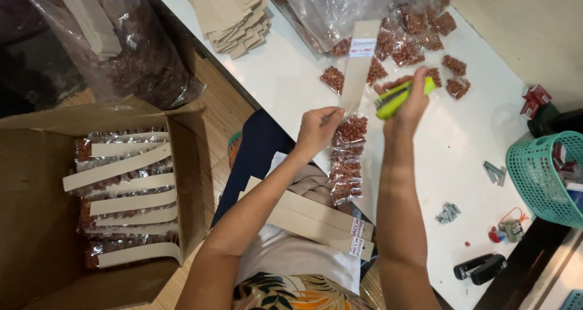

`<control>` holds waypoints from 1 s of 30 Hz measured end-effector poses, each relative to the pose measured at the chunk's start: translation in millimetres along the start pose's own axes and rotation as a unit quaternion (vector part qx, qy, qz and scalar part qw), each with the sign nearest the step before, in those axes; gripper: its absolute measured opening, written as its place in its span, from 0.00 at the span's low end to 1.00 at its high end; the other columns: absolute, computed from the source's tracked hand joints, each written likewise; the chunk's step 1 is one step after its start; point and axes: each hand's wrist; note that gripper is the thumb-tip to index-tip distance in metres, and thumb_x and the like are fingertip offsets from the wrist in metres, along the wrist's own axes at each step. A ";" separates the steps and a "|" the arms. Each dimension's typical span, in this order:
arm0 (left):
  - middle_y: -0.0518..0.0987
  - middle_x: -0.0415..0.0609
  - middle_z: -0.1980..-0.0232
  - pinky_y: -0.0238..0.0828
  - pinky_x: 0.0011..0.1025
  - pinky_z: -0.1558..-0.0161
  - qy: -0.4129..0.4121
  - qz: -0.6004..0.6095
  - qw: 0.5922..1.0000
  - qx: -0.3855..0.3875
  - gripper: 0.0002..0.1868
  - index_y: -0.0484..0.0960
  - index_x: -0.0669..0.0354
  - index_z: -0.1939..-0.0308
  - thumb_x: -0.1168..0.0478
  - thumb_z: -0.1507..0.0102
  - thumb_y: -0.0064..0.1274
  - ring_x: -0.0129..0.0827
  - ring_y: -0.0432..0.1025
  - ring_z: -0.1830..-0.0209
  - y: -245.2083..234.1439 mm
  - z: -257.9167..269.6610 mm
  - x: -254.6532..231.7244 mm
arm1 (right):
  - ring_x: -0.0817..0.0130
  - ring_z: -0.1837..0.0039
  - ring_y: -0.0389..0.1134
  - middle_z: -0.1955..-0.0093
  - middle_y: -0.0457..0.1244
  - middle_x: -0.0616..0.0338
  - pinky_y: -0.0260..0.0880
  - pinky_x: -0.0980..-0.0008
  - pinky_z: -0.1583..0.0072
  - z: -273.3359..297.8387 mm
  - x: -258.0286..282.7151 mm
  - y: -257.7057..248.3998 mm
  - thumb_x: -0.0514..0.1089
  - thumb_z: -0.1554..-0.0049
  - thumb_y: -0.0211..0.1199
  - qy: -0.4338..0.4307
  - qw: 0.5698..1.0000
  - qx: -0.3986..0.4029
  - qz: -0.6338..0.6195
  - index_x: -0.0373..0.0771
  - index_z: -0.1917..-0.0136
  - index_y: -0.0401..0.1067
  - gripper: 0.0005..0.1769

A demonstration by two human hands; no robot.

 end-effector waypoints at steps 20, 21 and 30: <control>0.87 0.53 0.60 0.77 0.43 0.52 -0.074 -0.014 0.994 -0.078 0.15 0.89 0.53 0.52 0.51 0.33 0.54 0.45 0.80 0.51 -20.7 -2.0 85.0 | 0.47 0.44 0.73 0.54 0.69 0.46 0.72 0.52 0.44 -106.8 -120.9 27.9 0.75 0.46 0.68 -0.079 0.834 0.044 0.544 0.38 0.48 0.76 0.38; 0.87 0.53 0.60 0.77 0.43 0.52 -0.073 -0.015 0.994 -0.079 0.15 0.89 0.53 0.52 0.51 0.33 0.54 0.45 0.80 0.51 -22.5 -2.2 82.6 | 0.47 0.44 0.73 0.54 0.69 0.46 0.72 0.52 0.44 -85.6 -105.8 34.4 0.75 0.46 0.68 -0.080 0.835 0.044 0.543 0.38 0.48 0.76 0.38; 0.86 0.60 0.52 0.74 0.44 0.45 -0.142 0.053 0.983 -0.101 0.18 0.87 0.58 0.46 0.53 0.35 0.56 0.52 0.78 0.44 -23.1 -29.9 102.9 | 0.57 0.54 0.70 0.62 0.66 0.54 0.68 0.65 0.50 -42.0 -66.8 -31.5 0.57 0.62 0.81 -0.017 0.854 0.171 0.491 0.37 0.55 0.75 0.29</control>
Point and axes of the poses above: each hand's wrist, its own z-axis away from the middle knuckle, its own y-axis out of the palm, x = y × z
